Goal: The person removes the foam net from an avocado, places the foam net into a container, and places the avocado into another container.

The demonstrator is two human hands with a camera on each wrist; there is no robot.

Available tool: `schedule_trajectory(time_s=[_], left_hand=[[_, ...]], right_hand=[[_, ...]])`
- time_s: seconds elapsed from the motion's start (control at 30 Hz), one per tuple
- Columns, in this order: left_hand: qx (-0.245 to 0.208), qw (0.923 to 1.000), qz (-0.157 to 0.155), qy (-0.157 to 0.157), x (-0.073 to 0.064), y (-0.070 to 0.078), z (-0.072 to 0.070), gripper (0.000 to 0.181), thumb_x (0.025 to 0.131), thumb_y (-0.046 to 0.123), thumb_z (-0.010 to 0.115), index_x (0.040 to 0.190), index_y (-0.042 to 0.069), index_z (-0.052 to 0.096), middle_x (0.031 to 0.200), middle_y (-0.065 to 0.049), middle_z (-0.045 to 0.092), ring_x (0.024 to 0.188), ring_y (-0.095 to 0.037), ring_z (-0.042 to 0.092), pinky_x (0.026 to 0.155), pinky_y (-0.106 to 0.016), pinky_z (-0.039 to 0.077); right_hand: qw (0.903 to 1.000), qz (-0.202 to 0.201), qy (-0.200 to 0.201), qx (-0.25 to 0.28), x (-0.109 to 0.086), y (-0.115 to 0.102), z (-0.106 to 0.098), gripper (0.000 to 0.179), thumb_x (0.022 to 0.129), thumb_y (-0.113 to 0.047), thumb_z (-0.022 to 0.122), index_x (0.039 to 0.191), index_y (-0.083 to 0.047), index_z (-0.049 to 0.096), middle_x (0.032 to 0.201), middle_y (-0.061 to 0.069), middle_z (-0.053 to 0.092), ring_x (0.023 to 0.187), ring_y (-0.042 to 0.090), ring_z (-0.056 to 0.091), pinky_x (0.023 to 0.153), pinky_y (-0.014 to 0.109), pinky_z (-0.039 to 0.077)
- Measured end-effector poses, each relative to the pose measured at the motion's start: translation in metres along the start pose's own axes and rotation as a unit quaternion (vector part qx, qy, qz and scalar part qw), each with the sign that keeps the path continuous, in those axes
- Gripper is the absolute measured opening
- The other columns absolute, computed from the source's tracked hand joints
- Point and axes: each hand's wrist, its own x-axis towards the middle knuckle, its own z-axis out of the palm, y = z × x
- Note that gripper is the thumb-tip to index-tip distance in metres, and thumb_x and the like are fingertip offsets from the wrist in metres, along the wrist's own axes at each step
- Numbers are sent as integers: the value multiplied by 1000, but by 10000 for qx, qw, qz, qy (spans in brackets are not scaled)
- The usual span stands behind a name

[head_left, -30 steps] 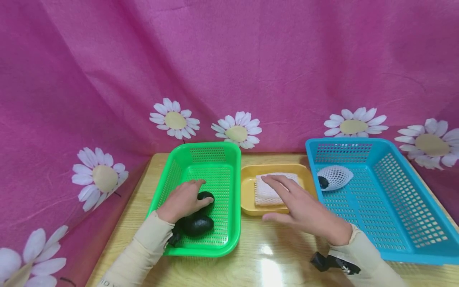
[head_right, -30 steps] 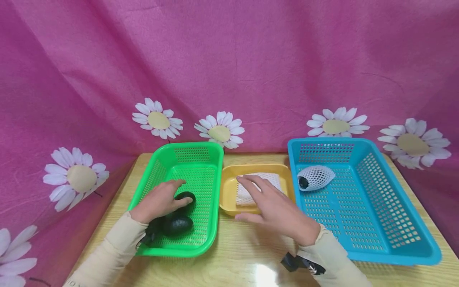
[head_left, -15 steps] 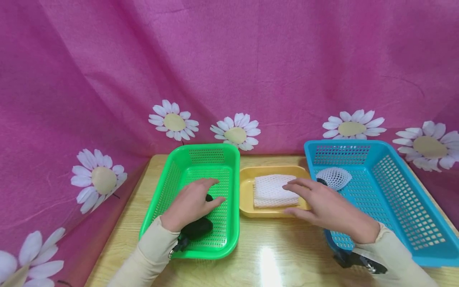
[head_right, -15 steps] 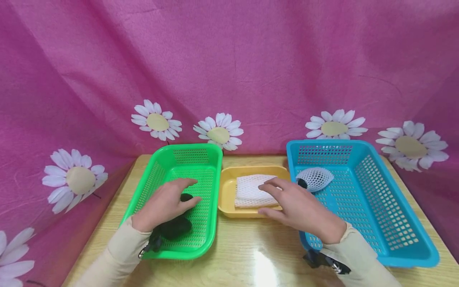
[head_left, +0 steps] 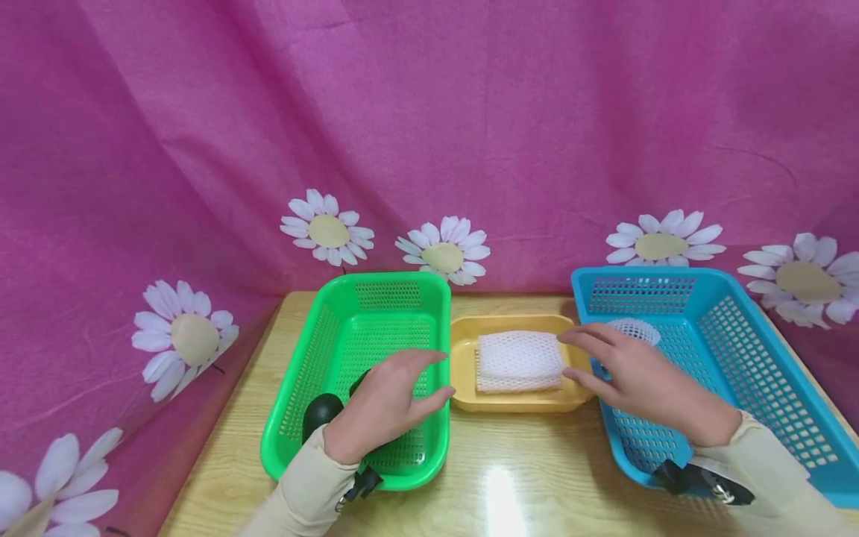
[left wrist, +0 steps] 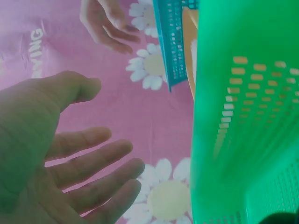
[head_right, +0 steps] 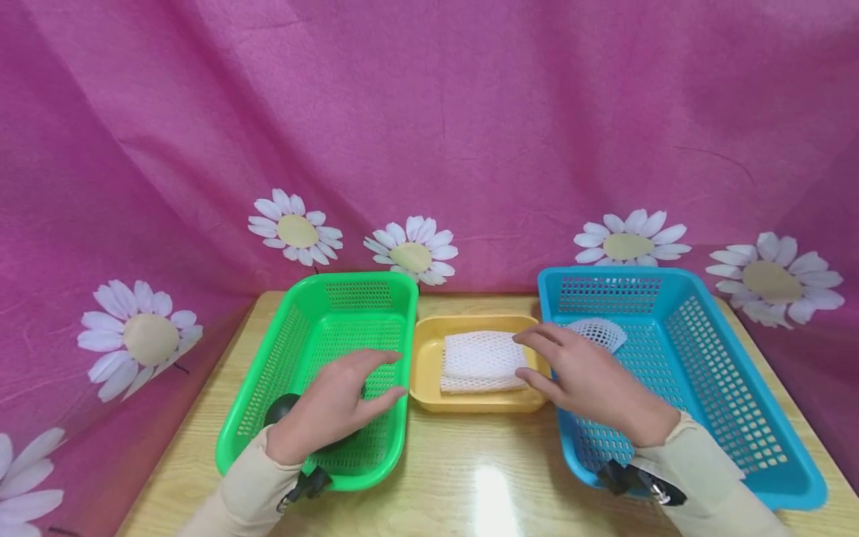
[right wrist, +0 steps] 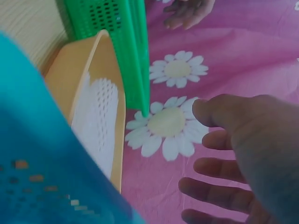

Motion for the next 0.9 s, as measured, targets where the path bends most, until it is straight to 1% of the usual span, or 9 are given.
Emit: schedule_trajectory(time_s=[0.03, 0.1, 0.23, 0.3, 0.37, 0.5, 0.67, 0.77, 0.9], left_hand=[[-39, 10000, 9, 2, 0, 2, 2, 46, 91, 35, 78, 128, 8, 70, 125, -6, 75, 120, -23, 70, 98, -39, 60], [-156, 9999, -22, -55, 0, 6, 5, 46, 92, 36, 78, 128, 9, 70, 126, -5, 75, 120, -22, 70, 97, -39, 60], [-251, 9994, -96, -213, 0, 15, 13, 46, 93, 38, 76, 130, 12, 69, 126, -3, 75, 120, -20, 69, 96, -39, 60], [-294, 9992, -91, -245, 0, 19, 16, 46, 93, 38, 76, 130, 12, 69, 126, -3, 75, 119, -19, 70, 97, -39, 60], [-334, 9992, -54, -225, 0, 24, 18, 46, 93, 38, 75, 131, 12, 69, 127, -3, 75, 119, -19, 70, 98, -39, 59], [-561, 9983, 41, -174, 3, 32, 22, 47, 93, 38, 75, 132, 13, 68, 129, -2, 74, 121, -19, 69, 101, -37, 58], [-652, 9976, 163, -172, 5, 41, 28, 47, 94, 41, 74, 133, 16, 67, 129, 1, 74, 119, -15, 69, 101, -32, 58], [-698, 9971, 216, -205, 6, 45, 32, 48, 94, 41, 74, 134, 17, 66, 129, 3, 73, 119, -13, 69, 101, -31, 57], [-749, 9963, 286, -299, 7, 49, 38, 49, 94, 42, 74, 136, 18, 65, 132, 4, 72, 123, -12, 67, 103, -31, 56]], right_hand=[[10000, 7, -13, -17, 0, 3, -1, 45, 89, -26, 81, 128, -9, 68, 122, 7, 71, 104, 24, 70, 86, 46, 61], [10000, 4, -1, -34, 0, 8, -2, 43, 89, -25, 81, 127, -10, 69, 121, 6, 72, 94, 18, 69, 82, 42, 60], [10000, 71, -24, -14, 1, 20, -2, 39, 88, -24, 81, 124, -12, 71, 116, 4, 74, 74, 3, 58, 69, 30, 55], [9999, 141, -62, -32, 1, 27, -2, 38, 88, -24, 81, 122, -12, 72, 115, 3, 74, 74, 1, 58, 68, 28, 56], [9997, 237, -101, -18, 1, 33, -2, 37, 88, -24, 81, 122, -11, 72, 114, 4, 73, 78, 4, 62, 69, 30, 58], [9993, 361, -105, -31, 0, 48, -1, 37, 88, -22, 81, 121, -9, 73, 111, 7, 74, 88, 17, 70, 76, 42, 61], [9967, 686, -426, -2, -1, 67, 4, 39, 92, -25, 77, 126, -7, 71, 118, 14, 73, 95, 27, 72, 84, 52, 60], [9944, 884, -572, -49, -2, 77, 9, 40, 94, -28, 75, 127, -6, 70, 121, 17, 71, 99, 31, 72, 87, 56, 59], [9926, 1040, -614, -97, -3, 89, 15, 39, 94, -28, 74, 126, -6, 70, 120, 17, 71, 103, 33, 70, 87, 57, 58]])
